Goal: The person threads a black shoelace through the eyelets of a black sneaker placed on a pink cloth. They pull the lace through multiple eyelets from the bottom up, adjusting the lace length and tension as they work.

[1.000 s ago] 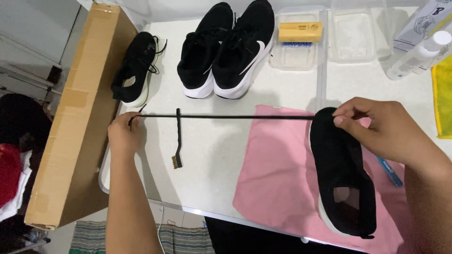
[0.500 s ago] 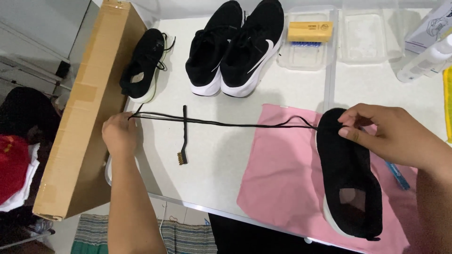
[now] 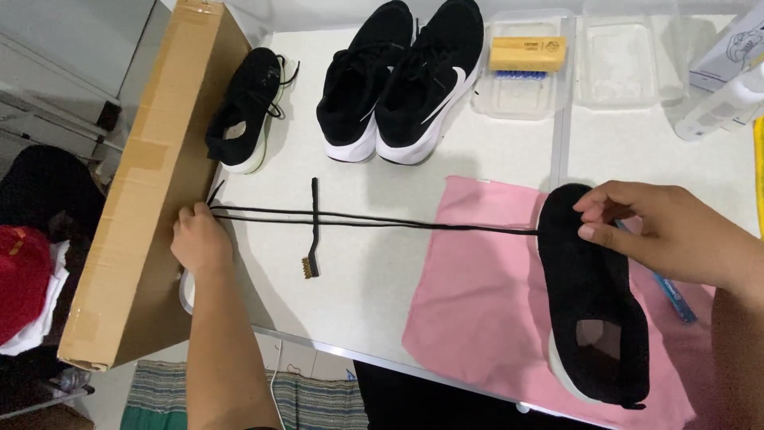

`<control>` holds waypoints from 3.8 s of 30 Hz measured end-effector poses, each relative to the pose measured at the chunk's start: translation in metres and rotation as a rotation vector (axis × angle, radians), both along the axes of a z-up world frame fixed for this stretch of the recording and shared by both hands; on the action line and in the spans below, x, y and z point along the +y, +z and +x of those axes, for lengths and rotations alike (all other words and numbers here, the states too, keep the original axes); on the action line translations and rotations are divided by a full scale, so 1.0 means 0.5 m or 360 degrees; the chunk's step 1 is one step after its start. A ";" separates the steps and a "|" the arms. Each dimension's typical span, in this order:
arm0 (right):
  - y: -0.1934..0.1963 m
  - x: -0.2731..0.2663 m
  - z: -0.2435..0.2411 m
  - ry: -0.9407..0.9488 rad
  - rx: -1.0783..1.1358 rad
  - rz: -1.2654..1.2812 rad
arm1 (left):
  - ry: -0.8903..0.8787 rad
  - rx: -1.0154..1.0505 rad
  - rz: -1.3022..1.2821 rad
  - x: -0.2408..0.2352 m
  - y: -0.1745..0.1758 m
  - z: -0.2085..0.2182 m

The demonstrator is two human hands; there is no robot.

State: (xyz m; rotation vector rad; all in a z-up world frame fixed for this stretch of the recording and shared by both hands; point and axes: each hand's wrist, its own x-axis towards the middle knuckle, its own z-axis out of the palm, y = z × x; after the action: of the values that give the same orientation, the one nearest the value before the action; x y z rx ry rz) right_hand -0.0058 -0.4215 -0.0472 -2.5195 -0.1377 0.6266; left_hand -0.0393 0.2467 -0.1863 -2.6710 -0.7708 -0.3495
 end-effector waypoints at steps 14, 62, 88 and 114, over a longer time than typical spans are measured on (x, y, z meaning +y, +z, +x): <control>0.008 0.006 -0.004 -0.0004 0.0130 0.0041 | -0.0771 -0.0666 0.0084 -0.038 0.189 0.032; -0.042 -0.125 0.005 -0.0007 -0.0409 0.0758 | -0.1867 -0.0949 -0.1188 -0.764 0.356 0.151; -0.055 -0.027 0.028 -0.0154 -0.0624 0.0050 | -0.1305 0.1629 -0.1054 -0.946 0.252 0.145; 0.009 0.003 0.002 0.0263 -0.0575 0.0682 | -0.2356 0.0374 -0.2164 -0.846 0.424 0.056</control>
State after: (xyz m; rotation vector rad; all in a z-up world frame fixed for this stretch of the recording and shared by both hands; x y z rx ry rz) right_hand -0.0047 -0.4202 -0.0427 -2.1873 -0.5539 0.1678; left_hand -0.0110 -0.1761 0.0257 -3.7256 1.8538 0.3694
